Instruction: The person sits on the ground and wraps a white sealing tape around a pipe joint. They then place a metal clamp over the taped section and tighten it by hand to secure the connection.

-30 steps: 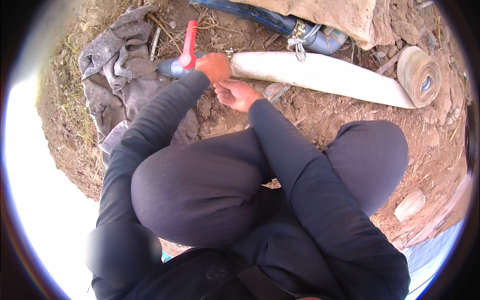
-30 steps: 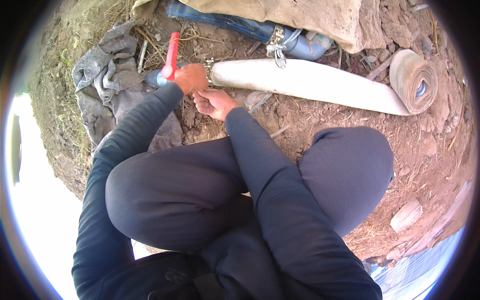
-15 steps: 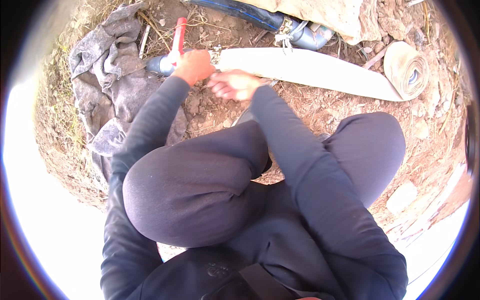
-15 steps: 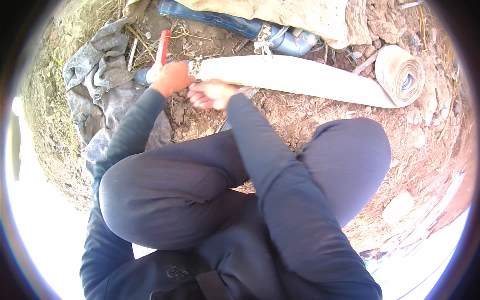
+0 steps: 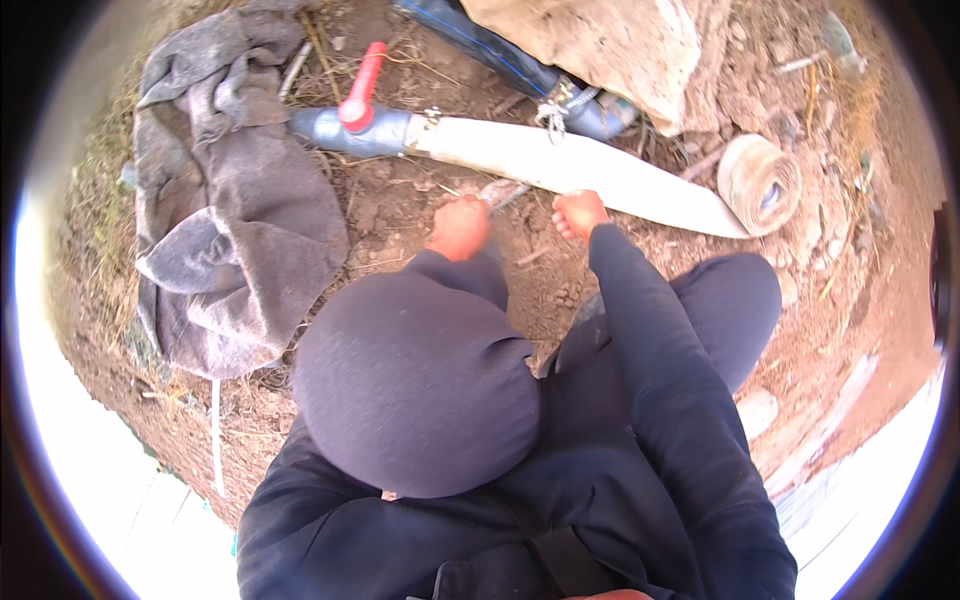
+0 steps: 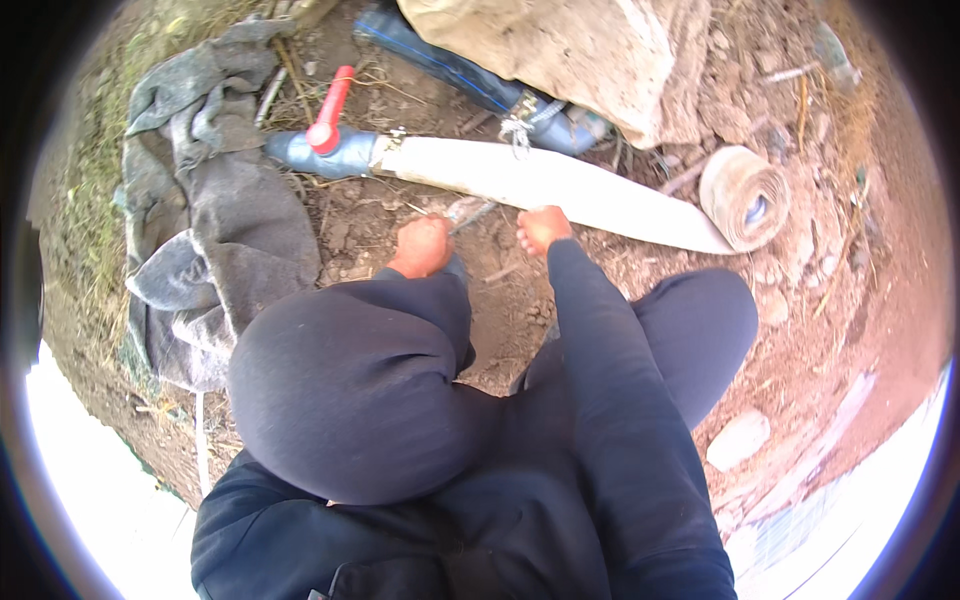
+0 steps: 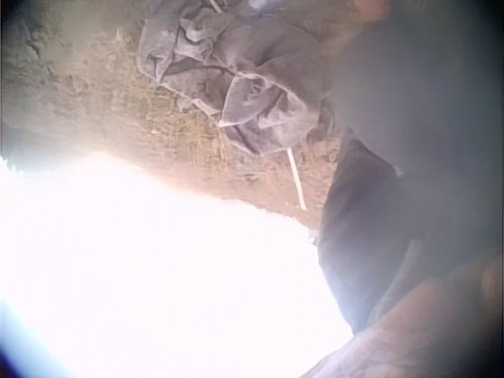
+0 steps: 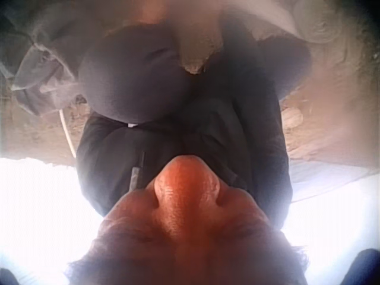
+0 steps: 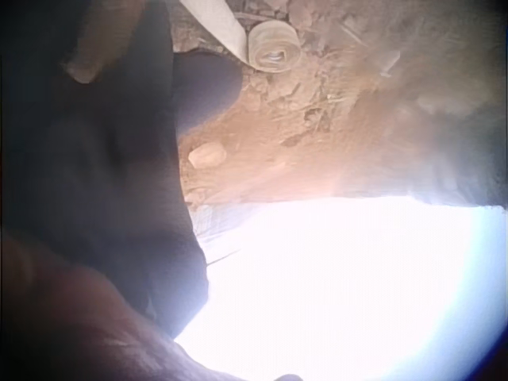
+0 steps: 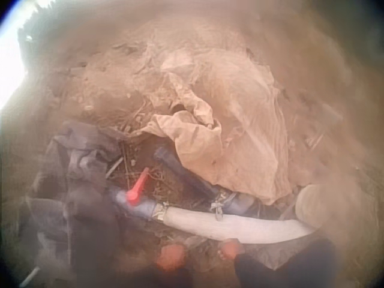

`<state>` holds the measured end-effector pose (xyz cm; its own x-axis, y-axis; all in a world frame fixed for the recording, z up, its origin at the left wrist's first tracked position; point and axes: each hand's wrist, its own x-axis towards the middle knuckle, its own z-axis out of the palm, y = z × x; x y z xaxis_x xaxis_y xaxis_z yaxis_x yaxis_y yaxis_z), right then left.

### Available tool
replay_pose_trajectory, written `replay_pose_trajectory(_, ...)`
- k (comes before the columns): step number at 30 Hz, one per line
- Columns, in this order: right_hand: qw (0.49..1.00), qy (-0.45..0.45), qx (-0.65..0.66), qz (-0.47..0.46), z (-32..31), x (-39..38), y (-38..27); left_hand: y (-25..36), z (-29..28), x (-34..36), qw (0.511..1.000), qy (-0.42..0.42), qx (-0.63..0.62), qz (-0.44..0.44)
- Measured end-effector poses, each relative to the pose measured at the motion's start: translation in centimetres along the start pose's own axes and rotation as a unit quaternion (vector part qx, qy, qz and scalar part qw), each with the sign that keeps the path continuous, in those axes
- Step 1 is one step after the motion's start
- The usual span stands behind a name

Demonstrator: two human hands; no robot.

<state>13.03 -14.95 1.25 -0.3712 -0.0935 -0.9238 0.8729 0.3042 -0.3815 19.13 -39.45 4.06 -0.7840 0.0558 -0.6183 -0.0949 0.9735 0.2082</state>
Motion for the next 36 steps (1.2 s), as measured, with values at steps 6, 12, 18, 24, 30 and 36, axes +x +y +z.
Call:
replay_pose_trajectory(6,0.798,0.114,-0.269,-0.527,5.7,-0.8,-1.2,-0.8,-5.2,-2.0,0.931,0.031,-0.363,-0.005)
replay_pose_trajectory(12,0.833,-0.074,-0.441,-0.324,6.0,-1.3,-2.9,-6.4,-12.3,-4.9,0.877,0.142,-0.453,-0.075)
replay_pose_trajectory(18,0.884,-0.003,-0.324,-0.338,4.5,-0.1,-4.6,-13.0,-18.7,-3.9,0.826,0.342,-0.402,-0.196)
replay_pose_trajectory(24,0.924,-0.114,-0.180,-0.318,4.6,-0.9,-7.0,-12.6,-19.6,0.7,0.861,0.344,-0.285,-0.244)
replay_pose_trajectory(30,0.906,-0.149,-0.141,-0.370,8.1,-3.7,-9.7,-14.8,-19.4,2.0,0.857,0.358,-0.269,-0.257)
replay_pose_trajectory(36,0.899,-0.091,-0.145,-0.403,10.0,-1.1,-12.7,-18.9,-17.8,6.5,0.864,0.332,-0.343,-0.158)
